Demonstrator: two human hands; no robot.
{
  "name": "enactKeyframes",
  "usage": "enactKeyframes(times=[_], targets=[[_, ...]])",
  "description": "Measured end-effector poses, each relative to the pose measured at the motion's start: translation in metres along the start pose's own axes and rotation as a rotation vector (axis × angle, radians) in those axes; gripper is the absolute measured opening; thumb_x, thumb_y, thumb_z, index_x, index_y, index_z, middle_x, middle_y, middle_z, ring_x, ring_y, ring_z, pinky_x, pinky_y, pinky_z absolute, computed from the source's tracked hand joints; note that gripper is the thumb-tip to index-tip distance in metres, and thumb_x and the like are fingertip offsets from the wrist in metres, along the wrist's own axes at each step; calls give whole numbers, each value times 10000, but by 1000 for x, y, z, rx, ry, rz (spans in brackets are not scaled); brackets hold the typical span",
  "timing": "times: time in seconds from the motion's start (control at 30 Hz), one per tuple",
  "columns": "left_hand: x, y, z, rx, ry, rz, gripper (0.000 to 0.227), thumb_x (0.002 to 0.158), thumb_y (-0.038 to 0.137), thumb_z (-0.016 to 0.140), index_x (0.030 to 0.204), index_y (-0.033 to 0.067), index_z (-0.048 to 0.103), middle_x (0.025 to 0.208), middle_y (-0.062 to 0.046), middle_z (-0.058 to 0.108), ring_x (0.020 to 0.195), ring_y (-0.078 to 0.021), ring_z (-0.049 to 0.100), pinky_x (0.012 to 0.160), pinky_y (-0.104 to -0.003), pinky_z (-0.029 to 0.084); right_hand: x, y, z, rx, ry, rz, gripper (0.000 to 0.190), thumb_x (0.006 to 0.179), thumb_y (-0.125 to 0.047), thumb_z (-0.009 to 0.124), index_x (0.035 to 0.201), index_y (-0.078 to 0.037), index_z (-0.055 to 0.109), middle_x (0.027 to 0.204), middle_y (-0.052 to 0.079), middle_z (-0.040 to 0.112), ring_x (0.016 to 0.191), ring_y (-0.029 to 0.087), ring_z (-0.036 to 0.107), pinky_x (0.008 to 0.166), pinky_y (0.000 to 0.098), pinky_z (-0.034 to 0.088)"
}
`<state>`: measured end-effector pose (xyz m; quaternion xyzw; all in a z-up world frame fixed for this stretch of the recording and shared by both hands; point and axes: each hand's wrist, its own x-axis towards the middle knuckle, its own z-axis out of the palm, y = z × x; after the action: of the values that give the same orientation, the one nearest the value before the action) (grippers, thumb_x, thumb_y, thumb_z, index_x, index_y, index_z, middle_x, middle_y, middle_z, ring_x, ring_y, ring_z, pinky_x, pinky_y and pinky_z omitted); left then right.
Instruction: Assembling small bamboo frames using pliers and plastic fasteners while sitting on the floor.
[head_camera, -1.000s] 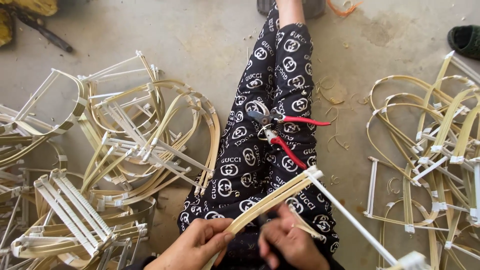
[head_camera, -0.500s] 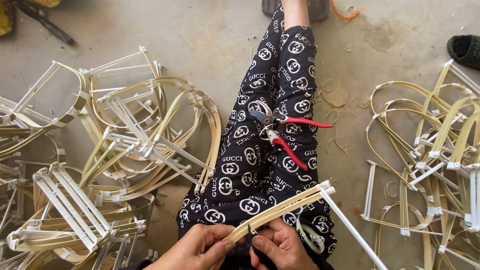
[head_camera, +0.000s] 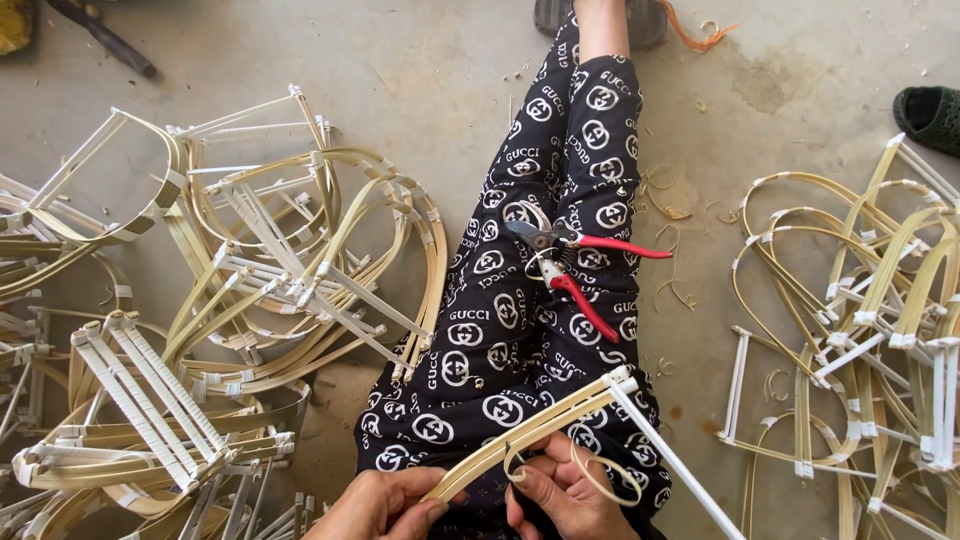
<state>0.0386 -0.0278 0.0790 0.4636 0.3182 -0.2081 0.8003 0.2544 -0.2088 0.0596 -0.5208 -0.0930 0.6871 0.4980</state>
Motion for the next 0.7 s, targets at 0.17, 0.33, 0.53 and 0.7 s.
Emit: enactKeyframes(times=[0.17,0.33,0.53,0.7], targets=[[1,-39,-11,96,60,45,294,1012,108,584,1259,29,723,828,55,699,752,22,585,676,-191,466,1,0,-2,12,22,0,417,985,-171,648,1329,25,513,687,128,688,489,159,602,480,267,498],[-1,-70,-16,62,142,-18,341,968,108,646,1285,33,748,953,-20,786,914,-35,695,836,-219,554,4,-2,-3,84,3,-75,464,963,-178,659,1346,-48,431,656,141,663,434,183,581,415,284,480],[15,-147,-38,-140,285,-125,318,911,84,717,1206,-29,757,969,-71,818,920,-109,773,891,-253,587,18,-8,-39,240,-51,-332,436,947,-157,629,1310,-51,412,662,160,652,401,215,580,331,293,467],[-3,-66,-28,-90,88,-33,344,980,161,655,1270,-13,716,951,-23,786,884,-69,694,823,-232,536,13,-20,-29,138,84,-200,302,986,-123,597,1230,-42,441,637,124,617,378,168,539,326,264,432]])
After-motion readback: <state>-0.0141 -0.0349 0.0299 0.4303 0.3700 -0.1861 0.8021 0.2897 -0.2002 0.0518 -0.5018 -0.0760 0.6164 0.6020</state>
